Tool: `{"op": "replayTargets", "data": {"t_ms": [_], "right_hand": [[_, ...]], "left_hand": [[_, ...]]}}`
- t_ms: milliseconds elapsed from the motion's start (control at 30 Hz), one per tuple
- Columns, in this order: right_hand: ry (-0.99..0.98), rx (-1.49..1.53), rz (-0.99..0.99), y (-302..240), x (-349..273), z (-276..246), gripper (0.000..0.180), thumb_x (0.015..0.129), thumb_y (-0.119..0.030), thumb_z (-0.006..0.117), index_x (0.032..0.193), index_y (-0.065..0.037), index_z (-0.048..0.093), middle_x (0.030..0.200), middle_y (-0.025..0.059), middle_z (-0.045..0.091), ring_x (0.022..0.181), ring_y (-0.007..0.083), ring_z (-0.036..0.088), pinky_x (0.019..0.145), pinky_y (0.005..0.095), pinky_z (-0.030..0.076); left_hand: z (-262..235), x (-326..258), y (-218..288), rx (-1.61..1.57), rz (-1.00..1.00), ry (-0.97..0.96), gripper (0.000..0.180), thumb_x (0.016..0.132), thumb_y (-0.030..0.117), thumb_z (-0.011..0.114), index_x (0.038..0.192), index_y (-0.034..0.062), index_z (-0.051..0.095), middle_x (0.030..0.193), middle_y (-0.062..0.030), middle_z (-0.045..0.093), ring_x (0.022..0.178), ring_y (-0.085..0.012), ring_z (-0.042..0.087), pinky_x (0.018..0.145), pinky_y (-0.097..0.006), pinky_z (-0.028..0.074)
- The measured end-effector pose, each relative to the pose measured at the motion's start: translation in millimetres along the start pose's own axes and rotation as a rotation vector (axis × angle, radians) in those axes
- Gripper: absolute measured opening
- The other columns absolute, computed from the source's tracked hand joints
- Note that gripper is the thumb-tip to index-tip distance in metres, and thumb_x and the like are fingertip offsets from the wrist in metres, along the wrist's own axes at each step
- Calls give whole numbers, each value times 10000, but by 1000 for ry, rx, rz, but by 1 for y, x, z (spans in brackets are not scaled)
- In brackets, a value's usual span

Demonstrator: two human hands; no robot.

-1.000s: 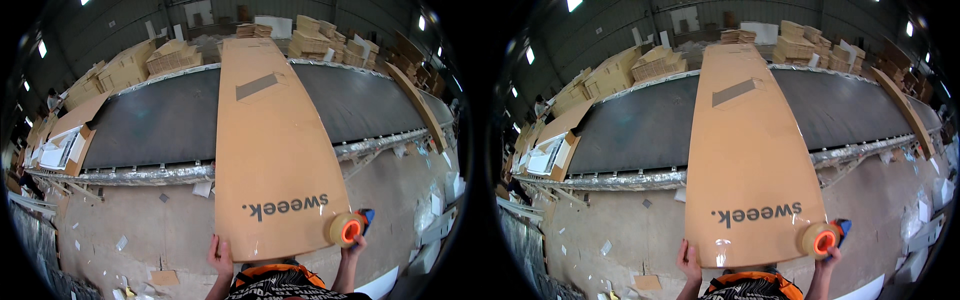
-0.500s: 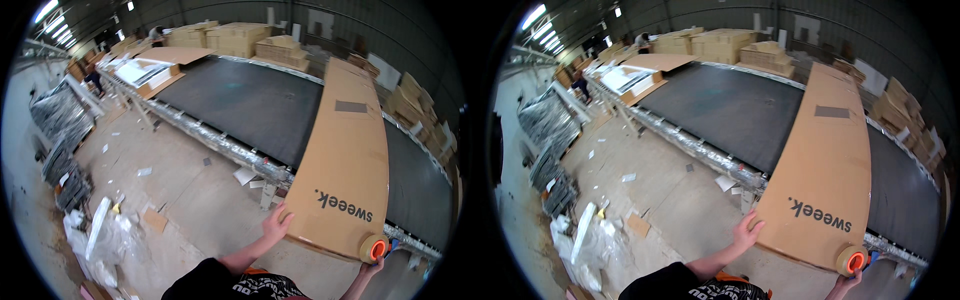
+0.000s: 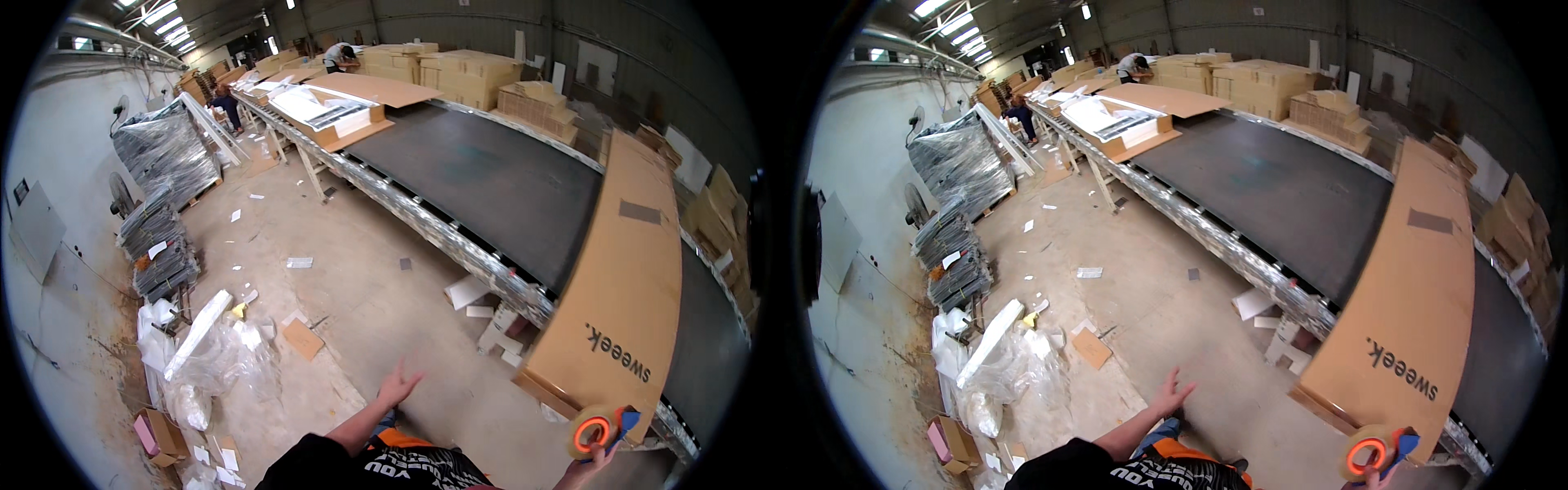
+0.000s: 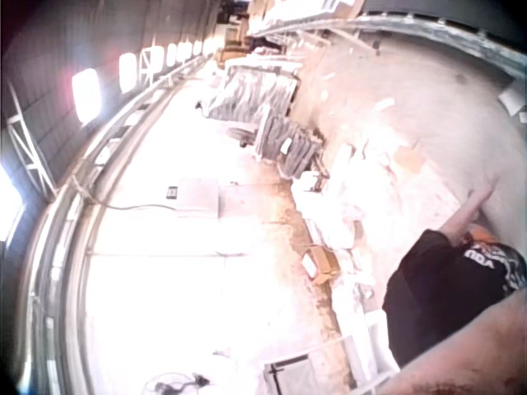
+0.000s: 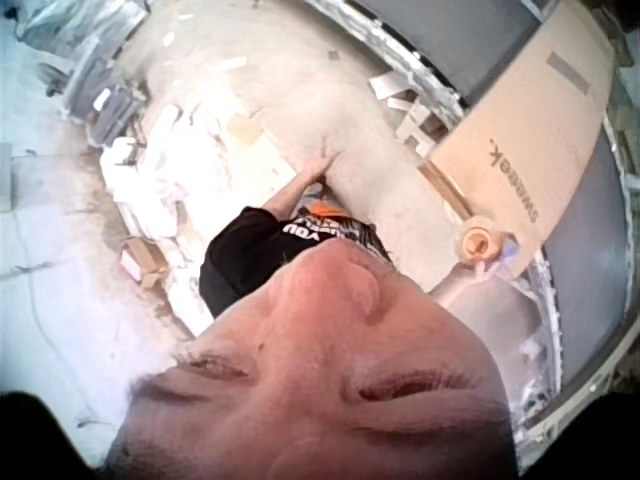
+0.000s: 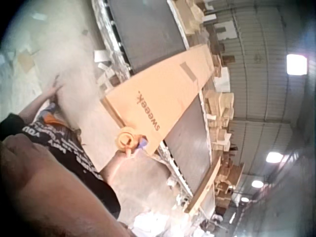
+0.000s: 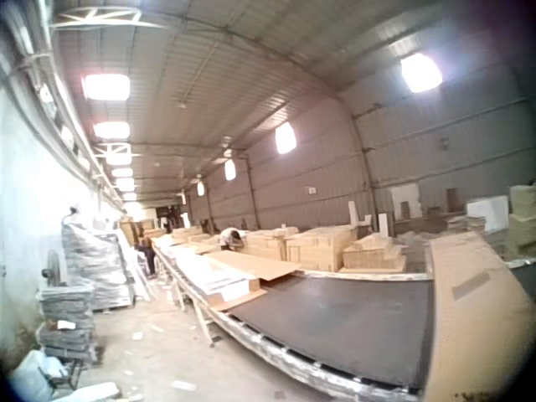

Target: The person seals a long cardboard box with tape, then picks up white furniture panels and places them inside the box on a conveyor belt.

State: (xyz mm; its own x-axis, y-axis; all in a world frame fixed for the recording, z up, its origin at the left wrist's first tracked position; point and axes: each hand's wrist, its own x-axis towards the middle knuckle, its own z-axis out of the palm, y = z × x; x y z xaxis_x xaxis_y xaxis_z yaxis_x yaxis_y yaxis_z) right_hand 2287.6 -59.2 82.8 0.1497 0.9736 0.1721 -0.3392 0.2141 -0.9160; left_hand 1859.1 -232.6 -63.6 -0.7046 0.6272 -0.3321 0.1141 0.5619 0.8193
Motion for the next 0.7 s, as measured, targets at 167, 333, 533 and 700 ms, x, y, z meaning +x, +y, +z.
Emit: {"op": "replayTargets", "data": {"t_ms": [167,333,533,700], "right_hand": [[-387,-109,38,36,-17,151,895,507,-158,589,1354,69,411,1193,154,572,1101,247,572,981,353,442],[-505,-163,189,102,-32,310,933,464,-85,598,1357,98,401,1286,169,534,1163,256,549,1031,352,394],[-529,-62,350,161,-33,445,852,509,-23,553,1346,75,435,1252,141,561,1112,233,571,978,308,424],[-461,92,502,233,7,549,663,646,-19,508,1306,34,484,1157,89,596,1019,196,580,890,282,444]], "left_hand": [[-110,17,-73,-47,-204,250,761,814,526,632,1351,14,459,1243,-214,585,1067,-322,621,925,-376,479],[-186,73,-84,-114,-149,266,626,842,446,636,1285,17,531,1254,-188,586,1105,-325,603,931,-377,482],[-269,129,-75,31,-87,191,624,834,464,642,1273,30,547,1218,-179,610,1081,-304,618,917,-369,490],[-300,160,-137,-79,-249,288,593,824,459,653,1218,20,591,1187,-176,628,1051,-300,632,912,-364,492]]}}
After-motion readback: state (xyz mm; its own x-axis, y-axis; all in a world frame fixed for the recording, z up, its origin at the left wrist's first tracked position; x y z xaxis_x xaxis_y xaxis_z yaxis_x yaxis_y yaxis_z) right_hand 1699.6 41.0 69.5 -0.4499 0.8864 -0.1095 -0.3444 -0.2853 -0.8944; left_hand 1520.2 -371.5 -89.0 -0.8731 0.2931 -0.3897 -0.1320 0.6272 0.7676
